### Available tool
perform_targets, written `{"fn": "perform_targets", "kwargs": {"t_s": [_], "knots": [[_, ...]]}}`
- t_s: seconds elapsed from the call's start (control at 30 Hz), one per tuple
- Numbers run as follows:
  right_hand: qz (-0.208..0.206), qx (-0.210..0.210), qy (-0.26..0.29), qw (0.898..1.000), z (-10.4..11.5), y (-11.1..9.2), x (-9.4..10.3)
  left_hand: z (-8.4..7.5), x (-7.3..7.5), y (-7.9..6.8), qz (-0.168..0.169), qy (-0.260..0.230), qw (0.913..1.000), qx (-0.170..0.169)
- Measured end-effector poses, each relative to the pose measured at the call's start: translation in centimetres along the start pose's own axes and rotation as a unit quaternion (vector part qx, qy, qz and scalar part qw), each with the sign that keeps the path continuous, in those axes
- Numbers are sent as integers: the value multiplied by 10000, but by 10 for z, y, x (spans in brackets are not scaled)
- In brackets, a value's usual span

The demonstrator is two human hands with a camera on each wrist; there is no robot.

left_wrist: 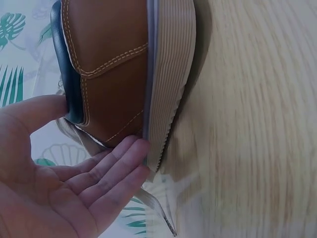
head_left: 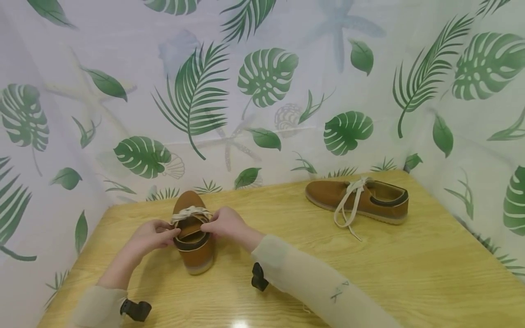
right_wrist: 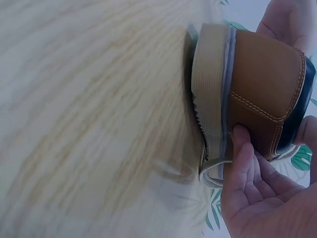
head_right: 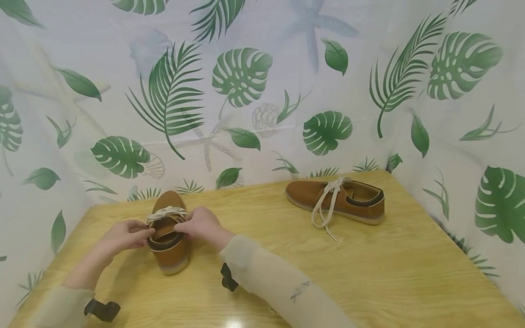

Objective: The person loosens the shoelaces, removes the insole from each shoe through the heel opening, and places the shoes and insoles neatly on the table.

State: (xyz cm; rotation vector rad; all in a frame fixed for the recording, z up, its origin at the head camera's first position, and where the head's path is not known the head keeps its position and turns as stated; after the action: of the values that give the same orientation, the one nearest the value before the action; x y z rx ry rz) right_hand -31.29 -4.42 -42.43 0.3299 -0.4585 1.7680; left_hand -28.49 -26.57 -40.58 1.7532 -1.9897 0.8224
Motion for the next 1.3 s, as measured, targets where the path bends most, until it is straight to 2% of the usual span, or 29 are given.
{"fn": "perform_targets", "kwargs": {"t_s": [0.17, 0.5, 0.67, 0.97, 1.13, 1.3], "knots": [[88, -54, -265, 9996, -1, -1, 7, -6, -5, -3, -56, 127, 9998, -120], [293, 51, -216, 9993, -7, -9, 22, -18, -17, -9, -73, 335, 9991, -252], [320, 145, -383, 9986, -7, -14, 31, -24, -22, -12, -136, 446, 9983, -356], [412, 234, -362, 9982, -11, -27, 49, -33, -33, -19, -167, 442, 9977, -495], [452, 252, -388, 9979, -16, -36, 58, -40, -41, -24, -162, 641, 9957, -648], [545, 454, -562, 9959, -21, -46, 68, -46, -51, -31, -128, 764, 9938, -794]]}}
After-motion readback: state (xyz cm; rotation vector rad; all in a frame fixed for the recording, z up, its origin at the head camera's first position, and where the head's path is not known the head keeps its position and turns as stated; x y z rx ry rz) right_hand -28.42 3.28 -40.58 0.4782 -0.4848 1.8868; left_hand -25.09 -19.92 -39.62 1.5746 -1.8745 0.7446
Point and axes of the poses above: each hand's wrist, its own y-axis towards the middle knuckle, its own x-axis out of the back of the hand, z = x × y, the point moved 3 cm from there along y, towards the middle knuckle, and after that the axes turned 4 degrees about -z, right-handed, at the moved point
